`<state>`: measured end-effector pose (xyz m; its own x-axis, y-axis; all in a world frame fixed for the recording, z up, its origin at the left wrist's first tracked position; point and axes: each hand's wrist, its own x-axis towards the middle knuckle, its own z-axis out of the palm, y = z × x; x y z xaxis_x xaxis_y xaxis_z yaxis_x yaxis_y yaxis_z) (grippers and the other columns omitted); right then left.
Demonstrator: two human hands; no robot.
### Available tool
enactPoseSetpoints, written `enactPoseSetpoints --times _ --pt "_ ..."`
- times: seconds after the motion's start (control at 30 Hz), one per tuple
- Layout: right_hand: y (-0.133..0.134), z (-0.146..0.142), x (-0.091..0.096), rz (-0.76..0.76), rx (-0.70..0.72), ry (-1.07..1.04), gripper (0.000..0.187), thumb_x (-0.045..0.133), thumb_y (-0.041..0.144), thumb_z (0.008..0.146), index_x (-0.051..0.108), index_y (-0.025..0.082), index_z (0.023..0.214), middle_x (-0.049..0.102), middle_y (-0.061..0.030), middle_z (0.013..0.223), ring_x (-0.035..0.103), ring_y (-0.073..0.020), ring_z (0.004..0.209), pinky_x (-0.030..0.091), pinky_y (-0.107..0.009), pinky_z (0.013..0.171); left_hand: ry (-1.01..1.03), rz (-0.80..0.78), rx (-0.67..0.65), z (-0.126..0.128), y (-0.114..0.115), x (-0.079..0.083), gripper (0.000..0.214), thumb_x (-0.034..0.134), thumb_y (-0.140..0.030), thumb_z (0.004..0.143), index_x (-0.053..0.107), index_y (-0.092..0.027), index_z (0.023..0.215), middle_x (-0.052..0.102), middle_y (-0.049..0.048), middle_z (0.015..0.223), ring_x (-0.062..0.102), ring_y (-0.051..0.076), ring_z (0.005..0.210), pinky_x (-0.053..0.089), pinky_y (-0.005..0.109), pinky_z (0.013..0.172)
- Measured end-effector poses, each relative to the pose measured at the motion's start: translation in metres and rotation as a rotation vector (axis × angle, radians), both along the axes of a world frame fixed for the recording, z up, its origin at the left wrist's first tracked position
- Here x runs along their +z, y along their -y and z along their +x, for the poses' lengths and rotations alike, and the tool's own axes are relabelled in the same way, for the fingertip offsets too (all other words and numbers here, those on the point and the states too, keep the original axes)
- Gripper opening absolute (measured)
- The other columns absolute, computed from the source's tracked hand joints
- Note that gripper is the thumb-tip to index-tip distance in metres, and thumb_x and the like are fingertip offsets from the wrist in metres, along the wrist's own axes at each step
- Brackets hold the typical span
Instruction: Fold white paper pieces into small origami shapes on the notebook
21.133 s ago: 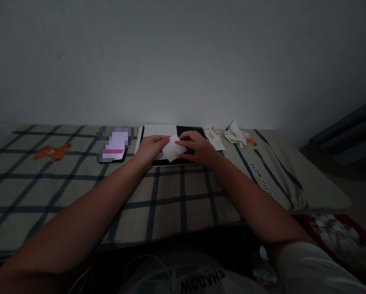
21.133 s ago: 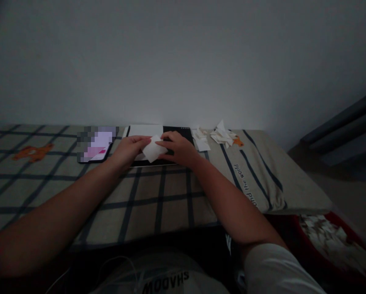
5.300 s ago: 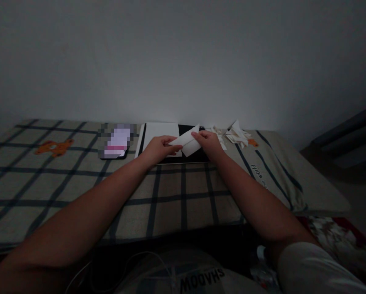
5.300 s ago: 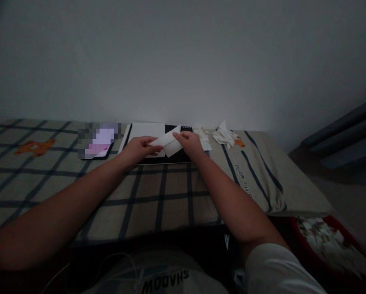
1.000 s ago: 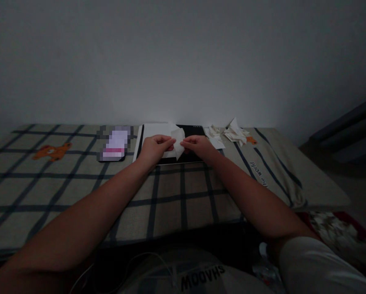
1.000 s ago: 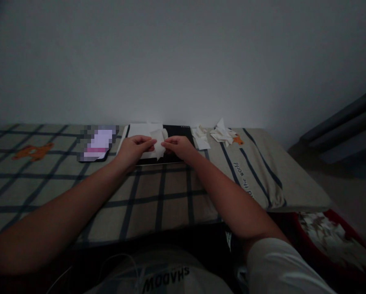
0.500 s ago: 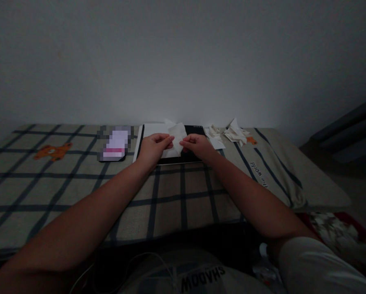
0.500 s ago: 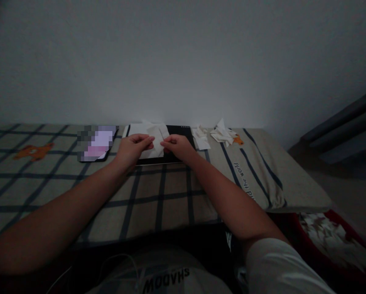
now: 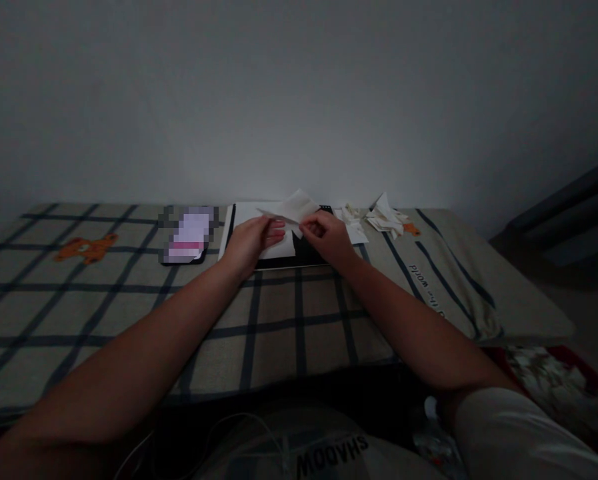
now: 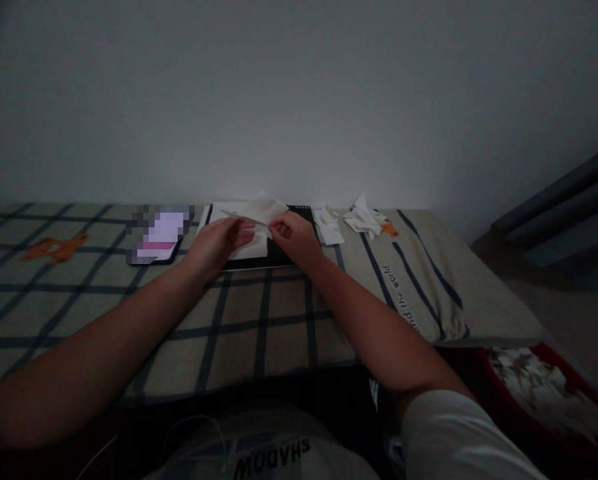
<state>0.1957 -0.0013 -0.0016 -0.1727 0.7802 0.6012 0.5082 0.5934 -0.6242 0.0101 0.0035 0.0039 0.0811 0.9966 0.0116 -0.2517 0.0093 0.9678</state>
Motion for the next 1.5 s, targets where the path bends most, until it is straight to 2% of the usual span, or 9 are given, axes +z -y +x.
enactPoseSetpoints --times 0.23,0.37,0.43,0.67,0.73,0.83,0.97,1.2,1.5 --pt "-0.003 0.011 0.005 0.261 -0.051 0.266 0.013 0.049 0.021 0.088 0.060 0.020 0.082 0.059 -0.0078 0.089 0.052 -0.0204 0.092 0.041 -0.036 0.085 0.094 -0.104 -0.088 -0.008 0.000 0.013 0.061 0.042 -0.066 0.083 0.067 -0.011 0.089 0.070 0.0165 0.086 0.068 0.025 0.086 0.055 0.039 0.081" --pt "-0.004 0.015 0.005 0.318 -0.088 0.356 0.014 0.048 0.020 0.089 0.061 0.019 0.084 0.058 -0.0089 0.093 0.050 -0.0211 0.094 0.041 -0.035 0.083 0.087 -0.055 -0.091 -0.005 0.001 0.010 0.027 0.071 -0.032 0.074 0.069 -0.013 0.094 0.070 0.0100 0.091 0.068 0.017 0.079 0.055 0.032 0.085" --pt "-0.006 0.016 0.005 0.342 -0.108 0.377 0.013 0.048 0.018 0.088 0.061 0.019 0.084 0.058 -0.0091 0.093 0.050 -0.0211 0.093 0.041 -0.035 0.082 0.082 -0.057 -0.077 -0.003 0.001 0.006 0.030 0.073 -0.014 0.069 0.068 -0.014 0.099 0.070 0.0081 0.092 0.067 0.013 0.079 0.054 0.028 0.086" --pt "-0.010 0.018 0.004 0.331 -0.066 0.245 0.016 0.050 0.011 0.079 0.062 0.019 0.086 0.057 -0.0077 0.091 0.052 -0.0202 0.091 0.043 -0.035 0.081 0.041 -0.019 0.044 -0.003 -0.005 -0.001 0.041 0.070 -0.005 0.067 0.067 -0.013 0.108 0.069 0.0090 0.106 0.067 0.014 0.085 0.055 0.027 0.084" --pt "-0.011 0.018 0.002 0.266 -0.053 0.143 0.018 0.048 0.011 0.079 0.063 0.018 0.086 0.058 -0.0067 0.088 0.054 -0.0190 0.088 0.044 -0.034 0.077 -0.009 0.050 0.090 -0.004 -0.005 -0.002 0.043 0.072 -0.007 0.067 0.067 -0.014 0.109 0.068 0.0085 0.109 0.067 0.014 0.085 0.055 0.028 0.084" --pt "-0.013 0.015 -0.002 0.032 -0.055 -0.073 0.017 0.049 0.021 0.082 0.062 0.017 0.091 0.061 -0.0053 0.084 0.056 -0.0167 0.078 0.046 -0.030 0.067 -0.092 0.112 0.105 -0.004 -0.003 -0.003 0.044 0.073 -0.012 0.067 0.066 -0.015 0.111 0.068 0.0089 0.110 0.067 0.016 0.087 0.055 0.031 0.085" --pt "-0.015 0.011 -0.005 -0.286 0.074 -0.298 0.036 0.056 0.044 0.080 0.059 0.017 0.104 0.064 -0.0048 0.086 0.057 -0.0152 0.072 0.045 -0.027 0.056 -0.120 0.100 0.038 -0.001 0.003 -0.002 0.046 0.074 -0.015 0.068 0.065 -0.014 0.114 0.069 0.0101 0.110 0.067 0.017 0.088 0.055 0.034 0.087" --pt "-0.015 0.011 -0.002 -0.406 0.113 -0.394 0.028 0.063 0.045 0.074 0.062 0.016 0.076 0.060 -0.0001 0.068 0.051 -0.0114 0.059 0.043 -0.026 0.056 -0.118 0.095 -0.086 -0.002 0.007 0.000 0.054 0.075 -0.017 0.067 0.062 -0.015 0.120 0.069 0.0108 0.110 0.067 0.020 0.094 0.053 0.036 0.090" --pt "-0.018 0.008 -0.007 -0.599 0.317 -0.676 0.029 0.071 0.040 0.068 0.063 0.016 0.082 0.062 -0.0003 0.077 0.056 -0.0120 0.070 0.045 -0.027 0.066 -0.148 0.098 -0.125 -0.003 0.008 0.002 0.055 0.075 -0.019 0.067 0.061 -0.014 0.120 0.070 0.0115 0.107 0.067 0.021 0.091 0.053 0.038 0.089"
